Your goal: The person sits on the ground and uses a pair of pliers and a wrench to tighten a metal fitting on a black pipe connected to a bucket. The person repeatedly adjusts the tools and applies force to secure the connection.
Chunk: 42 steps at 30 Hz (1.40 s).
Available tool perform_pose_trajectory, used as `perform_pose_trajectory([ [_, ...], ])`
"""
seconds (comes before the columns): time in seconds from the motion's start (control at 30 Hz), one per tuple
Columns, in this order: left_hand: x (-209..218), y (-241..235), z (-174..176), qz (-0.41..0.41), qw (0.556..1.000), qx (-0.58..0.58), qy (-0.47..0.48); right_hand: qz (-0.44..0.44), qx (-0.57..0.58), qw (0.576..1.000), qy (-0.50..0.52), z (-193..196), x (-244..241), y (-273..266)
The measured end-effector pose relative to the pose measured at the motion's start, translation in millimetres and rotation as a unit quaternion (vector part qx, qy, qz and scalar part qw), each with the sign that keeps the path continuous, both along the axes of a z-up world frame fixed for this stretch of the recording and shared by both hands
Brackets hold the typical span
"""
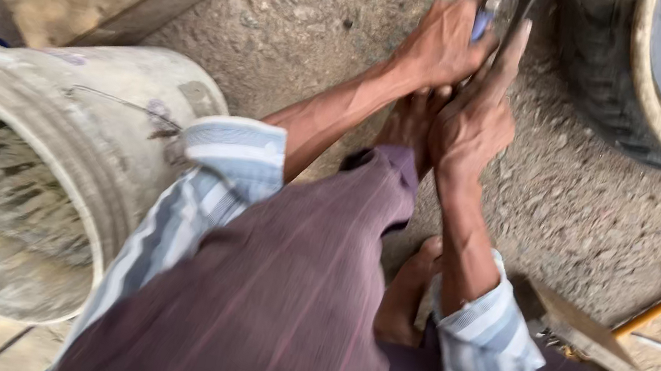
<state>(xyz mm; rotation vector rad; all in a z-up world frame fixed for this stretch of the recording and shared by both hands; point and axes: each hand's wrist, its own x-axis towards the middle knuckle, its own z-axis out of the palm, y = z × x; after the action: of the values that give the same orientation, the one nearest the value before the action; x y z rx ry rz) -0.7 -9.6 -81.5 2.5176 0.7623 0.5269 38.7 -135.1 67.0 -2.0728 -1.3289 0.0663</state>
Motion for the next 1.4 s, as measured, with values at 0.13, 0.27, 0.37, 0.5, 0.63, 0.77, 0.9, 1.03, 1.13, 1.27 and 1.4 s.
perform_pose_trajectory([
  [0.13, 23.0, 8.6, 10.0, 0.038, 0.978, -0.187, -0.081, -0.046, -0.025, 0.998, 0.017, 31.8, 39.8, 13.4],
  [0.27, 12.1, -2.7, 12.6, -0.095, 0.989, 0.112, 0.034, -0.121, -0.123, 0.980, 0.096, 50.7, 62.1, -7.7],
  [0.37, 9.0, 9.3, 28.6, -0.030, 0.946, 0.322, -0.008, -0.089, -0.184, 0.976, 0.081, 50.1, 64.7, 4.8],
  [0.5, -2.4, 6.3, 52.2, 0.047, 0.942, -0.317, -0.096, 0.006, -0.289, 0.957, -0.016, 39.8, 41.4, 11.6],
  [0.63, -12.0, 11.5, 69.8, 0.039, 0.951, -0.300, -0.060, -0.026, -0.231, 0.971, 0.057, 42.7, 35.5, 10.4],
  [0.77, -17.8, 12.8, 88.5, 0.062, 0.928, -0.358, -0.082, -0.029, -0.191, 0.970, 0.147, 78.0, 62.2, 12.3],
  [0.9, -19.8, 15.0, 98.1, 0.060, 0.928, -0.359, -0.081, -0.009, -0.147, 0.975, 0.169, 145.0, 95.2, 6.2],
  [1.03, -20.0, 25.5, 109.0, 0.054, 0.887, -0.440, -0.131, -0.038, -0.101, 0.982, 0.155, 217.7, 123.0, -30.6],
  [1.13, -14.0, 43.1, 130.4, 0.070, 0.847, -0.502, -0.161, -0.045, -0.004, 0.975, 0.217, 252.5, 141.4, -82.4],
  [1.27, -5.9, 69.9, 198.4, -0.074, 0.773, -0.587, -0.231, -0.126, 0.130, 0.907, 0.379, 274.1, 158.7, -154.9],
  [1.4, 5.3, 75.9, 304.0, -0.133, 0.766, -0.610, -0.154, -0.128, 0.396, 0.744, 0.522, 268.1, 159.0, -196.3],
])
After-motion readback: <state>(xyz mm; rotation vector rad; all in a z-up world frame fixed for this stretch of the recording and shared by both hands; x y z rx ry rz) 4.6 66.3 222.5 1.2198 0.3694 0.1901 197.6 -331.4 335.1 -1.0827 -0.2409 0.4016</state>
